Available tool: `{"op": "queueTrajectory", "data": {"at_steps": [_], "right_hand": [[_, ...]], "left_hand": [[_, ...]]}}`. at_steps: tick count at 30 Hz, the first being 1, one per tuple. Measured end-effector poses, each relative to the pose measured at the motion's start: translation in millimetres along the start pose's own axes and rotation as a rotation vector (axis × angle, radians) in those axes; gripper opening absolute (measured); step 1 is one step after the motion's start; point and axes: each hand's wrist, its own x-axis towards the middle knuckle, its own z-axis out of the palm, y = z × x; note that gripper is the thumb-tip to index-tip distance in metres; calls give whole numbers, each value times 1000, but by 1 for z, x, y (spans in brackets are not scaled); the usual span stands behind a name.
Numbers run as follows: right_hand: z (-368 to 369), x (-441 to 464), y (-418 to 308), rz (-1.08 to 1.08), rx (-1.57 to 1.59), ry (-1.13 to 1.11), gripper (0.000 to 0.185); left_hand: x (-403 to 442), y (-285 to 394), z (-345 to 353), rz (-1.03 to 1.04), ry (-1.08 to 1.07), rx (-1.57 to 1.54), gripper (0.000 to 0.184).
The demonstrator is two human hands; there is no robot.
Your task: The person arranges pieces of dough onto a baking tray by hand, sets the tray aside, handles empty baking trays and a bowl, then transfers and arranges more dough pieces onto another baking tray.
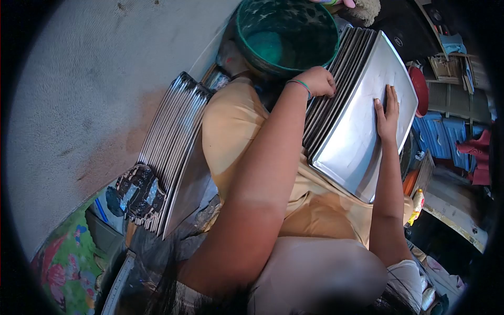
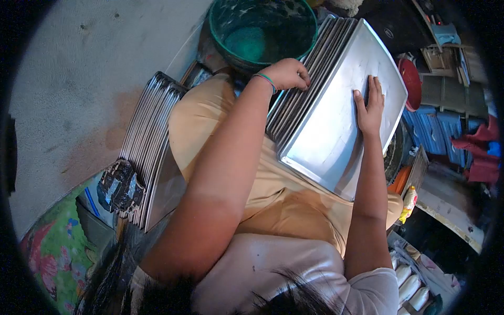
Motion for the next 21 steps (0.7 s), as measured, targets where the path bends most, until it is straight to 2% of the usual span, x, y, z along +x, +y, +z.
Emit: {"op": "queueTrajectory", "data": {"at_steps": [5, 6, 9, 10, 13, 18, 21], "right_hand": [[1, 0, 1, 30, 22, -20, 64], [1, 0, 1, 21, 29, -20, 63], [-2, 1, -4, 19, 27, -27, 62], [-3, 1, -6, 21, 22, -31, 61], [-2, 1, -4, 3, 34, -28, 60], [-3, 2, -9, -4, 49, -32, 58], [-3, 2, -7, 0, 49, -33, 58]], "left_hand": [[-6, 9, -7, -40, -21, -45, 25], [-5, 9, -8, -9, -16, -16, 27], [2, 10, -7, -94, -56, 63, 30], [2, 7, -6, 8, -23, 114, 31], [10, 7, -3, -63, -50, 194, 33], [9, 12, 0, 60, -22, -12, 15], [12, 9, 1, 115, -16, -17, 16]]}}
